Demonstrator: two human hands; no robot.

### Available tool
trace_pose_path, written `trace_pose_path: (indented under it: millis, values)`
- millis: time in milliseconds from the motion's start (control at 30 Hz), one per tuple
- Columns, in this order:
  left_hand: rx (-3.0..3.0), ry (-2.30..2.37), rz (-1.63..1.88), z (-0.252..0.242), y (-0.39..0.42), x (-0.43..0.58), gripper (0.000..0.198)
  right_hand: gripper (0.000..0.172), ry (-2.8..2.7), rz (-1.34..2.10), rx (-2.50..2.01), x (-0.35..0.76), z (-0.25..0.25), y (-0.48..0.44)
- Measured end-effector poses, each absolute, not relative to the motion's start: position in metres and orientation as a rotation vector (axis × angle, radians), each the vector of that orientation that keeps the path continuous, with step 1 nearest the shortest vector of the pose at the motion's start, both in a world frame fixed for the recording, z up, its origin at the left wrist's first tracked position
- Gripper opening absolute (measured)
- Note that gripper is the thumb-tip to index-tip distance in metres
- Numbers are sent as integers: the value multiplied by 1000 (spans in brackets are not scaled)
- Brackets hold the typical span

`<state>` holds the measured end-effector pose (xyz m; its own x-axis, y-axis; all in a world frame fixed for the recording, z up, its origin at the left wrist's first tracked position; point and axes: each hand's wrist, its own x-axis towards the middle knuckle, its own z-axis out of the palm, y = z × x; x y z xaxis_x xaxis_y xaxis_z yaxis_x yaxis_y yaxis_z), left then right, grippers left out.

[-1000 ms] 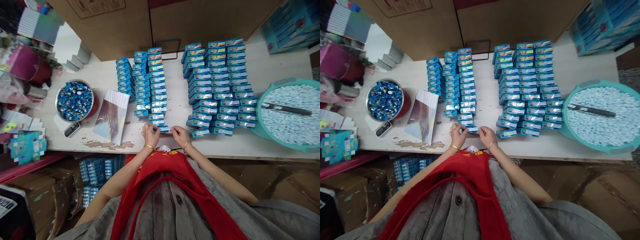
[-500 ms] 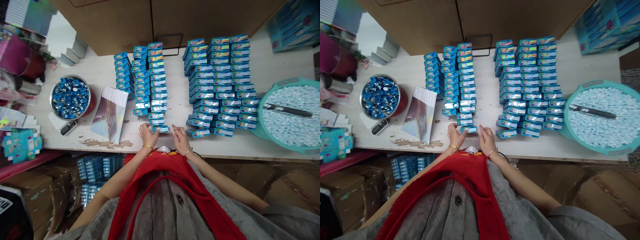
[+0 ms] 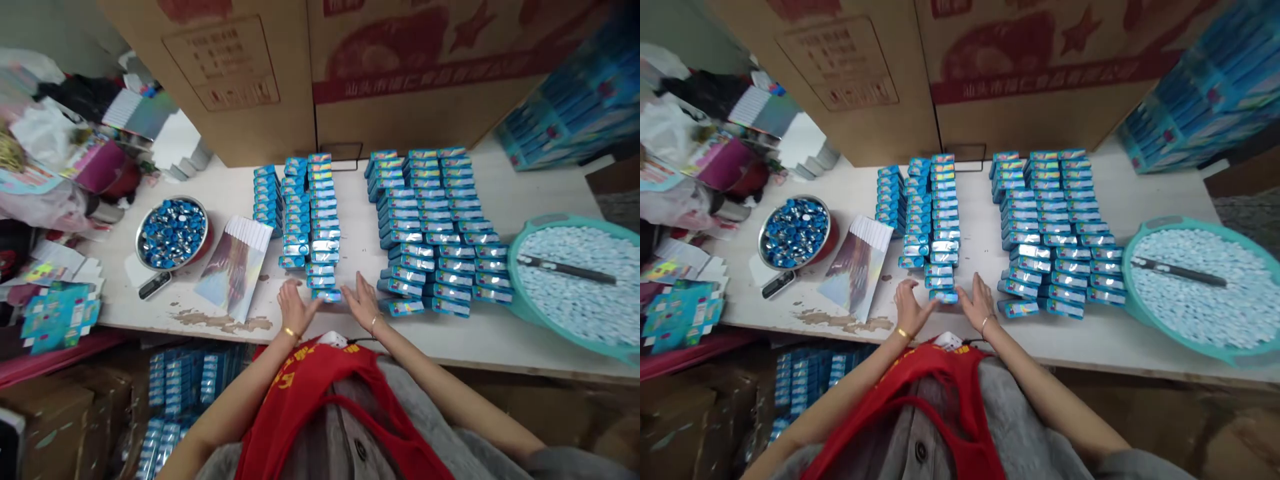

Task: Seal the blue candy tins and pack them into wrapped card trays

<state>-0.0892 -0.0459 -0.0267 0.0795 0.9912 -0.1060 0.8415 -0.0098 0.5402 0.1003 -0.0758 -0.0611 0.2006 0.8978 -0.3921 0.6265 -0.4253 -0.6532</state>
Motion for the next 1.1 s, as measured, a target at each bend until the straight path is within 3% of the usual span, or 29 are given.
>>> trace_pose_path:
  millis: [133, 233, 600, 1100]
  values:
    - [2458, 1284, 128, -16, -33, -86, 101, 78, -1605, 578, -1996, 115, -43, 9]
    - [2526, 1234, -105, -22, -16, -77, 119, 71, -1742, 429, -1958, 113, -28, 94]
    - [2505, 1231, -95, -46, -5, -83, 106, 54, -1905, 352, -1996, 75, -59, 295]
    - [2449, 1269, -89, -49, -10, -34, 87, 57, -1990, 427, -1911, 115, -82, 300]
